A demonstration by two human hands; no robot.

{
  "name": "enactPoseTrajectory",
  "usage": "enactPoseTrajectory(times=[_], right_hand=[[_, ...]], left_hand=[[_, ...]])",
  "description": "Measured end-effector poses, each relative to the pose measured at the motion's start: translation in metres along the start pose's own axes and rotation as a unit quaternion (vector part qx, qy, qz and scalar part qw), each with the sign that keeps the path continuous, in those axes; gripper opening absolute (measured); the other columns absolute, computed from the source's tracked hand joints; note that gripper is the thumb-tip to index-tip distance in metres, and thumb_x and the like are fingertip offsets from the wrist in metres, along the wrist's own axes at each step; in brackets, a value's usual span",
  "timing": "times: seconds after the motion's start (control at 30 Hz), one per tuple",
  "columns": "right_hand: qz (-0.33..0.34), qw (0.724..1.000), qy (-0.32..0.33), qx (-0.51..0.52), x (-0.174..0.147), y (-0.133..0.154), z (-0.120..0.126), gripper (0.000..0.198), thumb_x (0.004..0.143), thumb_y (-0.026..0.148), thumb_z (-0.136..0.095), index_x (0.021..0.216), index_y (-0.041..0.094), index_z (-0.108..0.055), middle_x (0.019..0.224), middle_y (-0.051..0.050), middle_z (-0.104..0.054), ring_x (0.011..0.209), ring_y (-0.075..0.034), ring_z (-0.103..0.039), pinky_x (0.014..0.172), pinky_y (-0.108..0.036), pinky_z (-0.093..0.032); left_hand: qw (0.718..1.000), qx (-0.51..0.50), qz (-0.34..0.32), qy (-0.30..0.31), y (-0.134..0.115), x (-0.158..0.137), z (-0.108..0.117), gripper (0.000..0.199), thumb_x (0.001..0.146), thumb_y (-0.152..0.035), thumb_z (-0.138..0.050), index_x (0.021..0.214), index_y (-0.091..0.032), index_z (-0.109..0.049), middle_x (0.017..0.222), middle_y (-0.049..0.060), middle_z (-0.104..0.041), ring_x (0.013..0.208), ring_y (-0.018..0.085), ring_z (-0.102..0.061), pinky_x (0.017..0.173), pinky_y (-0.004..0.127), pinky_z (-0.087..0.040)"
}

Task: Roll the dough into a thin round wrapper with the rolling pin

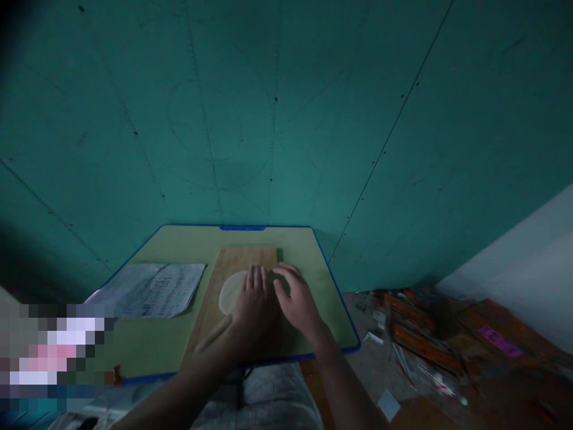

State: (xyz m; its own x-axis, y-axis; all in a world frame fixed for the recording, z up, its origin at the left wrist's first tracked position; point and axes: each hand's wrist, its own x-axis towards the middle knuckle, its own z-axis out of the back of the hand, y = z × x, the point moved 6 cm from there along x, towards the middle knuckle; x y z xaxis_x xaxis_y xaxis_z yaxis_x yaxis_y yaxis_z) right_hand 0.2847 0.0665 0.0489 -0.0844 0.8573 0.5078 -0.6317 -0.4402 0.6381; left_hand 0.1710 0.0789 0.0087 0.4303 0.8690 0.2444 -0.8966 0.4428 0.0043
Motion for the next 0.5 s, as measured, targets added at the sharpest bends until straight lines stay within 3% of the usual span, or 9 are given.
enactPoseTrajectory(times=[0.1, 0.17, 0.23, 0.37, 0.5], right_hand=[[0.020, 0.997, 0.057, -0.039, 0.017, -0.001, -0.029, 0.038, 0.100, 0.026, -0.039, 0.127, 0.019, -0.065, 0.139, -0.014, -0.061, 0.133, -0.022, -0.053, 0.114, -0.044, -0.041], [0.050, 0.988, 0.120, -0.088, 0.025, 0.001, -0.050, 0.038, 0.102, 0.027, -0.040, 0.130, 0.019, -0.064, 0.141, -0.012, -0.061, 0.139, -0.023, -0.048, 0.119, -0.048, -0.034], [0.072, 0.974, 0.167, -0.134, 0.029, 0.003, -0.062, 0.037, 0.103, 0.030, -0.042, 0.131, 0.019, -0.064, 0.140, -0.011, -0.062, 0.143, -0.023, -0.043, 0.122, -0.050, -0.027], [0.066, 0.964, 0.187, -0.179, 0.021, 0.009, -0.054, 0.032, 0.103, 0.029, -0.046, 0.124, 0.015, -0.067, 0.135, -0.012, -0.065, 0.140, -0.025, -0.047, 0.122, -0.049, -0.027], [0.059, 0.966, 0.160, -0.195, -0.016, 0.026, -0.031, 0.035, 0.100, 0.032, -0.053, 0.127, 0.012, -0.064, 0.136, -0.018, -0.064, 0.134, -0.029, -0.052, 0.117, -0.050, -0.036]], left_hand=[[0.998, -0.020, -0.064, -0.012, -0.023, -0.015, 0.001, 0.062, 0.098, -0.037, -0.040, 0.149, -0.002, -0.040, 0.153, 0.030, -0.042, 0.146, 0.041, -0.035, 0.115, 0.058, -0.034], [0.995, -0.025, -0.097, -0.029, -0.010, -0.022, 0.007, 0.063, 0.099, -0.045, -0.041, 0.149, -0.006, -0.042, 0.152, 0.026, -0.046, 0.145, 0.039, -0.039, 0.116, 0.056, -0.035], [0.995, -0.008, -0.085, -0.045, 0.020, -0.027, 0.013, 0.063, 0.099, -0.049, -0.042, 0.145, -0.006, -0.047, 0.149, 0.025, -0.050, 0.142, 0.038, -0.044, 0.115, 0.053, -0.038], [0.997, 0.037, -0.024, -0.063, 0.082, -0.046, 0.018, 0.062, 0.099, -0.050, -0.040, 0.135, -0.001, -0.056, 0.140, 0.029, -0.057, 0.137, 0.040, -0.049, 0.111, 0.052, -0.043], [0.996, 0.024, -0.017, -0.085, 0.104, -0.081, 0.017, 0.060, 0.099, -0.052, -0.035, 0.140, -0.011, -0.053, 0.143, 0.022, -0.058, 0.139, 0.038, -0.047, 0.110, 0.054, -0.044]])
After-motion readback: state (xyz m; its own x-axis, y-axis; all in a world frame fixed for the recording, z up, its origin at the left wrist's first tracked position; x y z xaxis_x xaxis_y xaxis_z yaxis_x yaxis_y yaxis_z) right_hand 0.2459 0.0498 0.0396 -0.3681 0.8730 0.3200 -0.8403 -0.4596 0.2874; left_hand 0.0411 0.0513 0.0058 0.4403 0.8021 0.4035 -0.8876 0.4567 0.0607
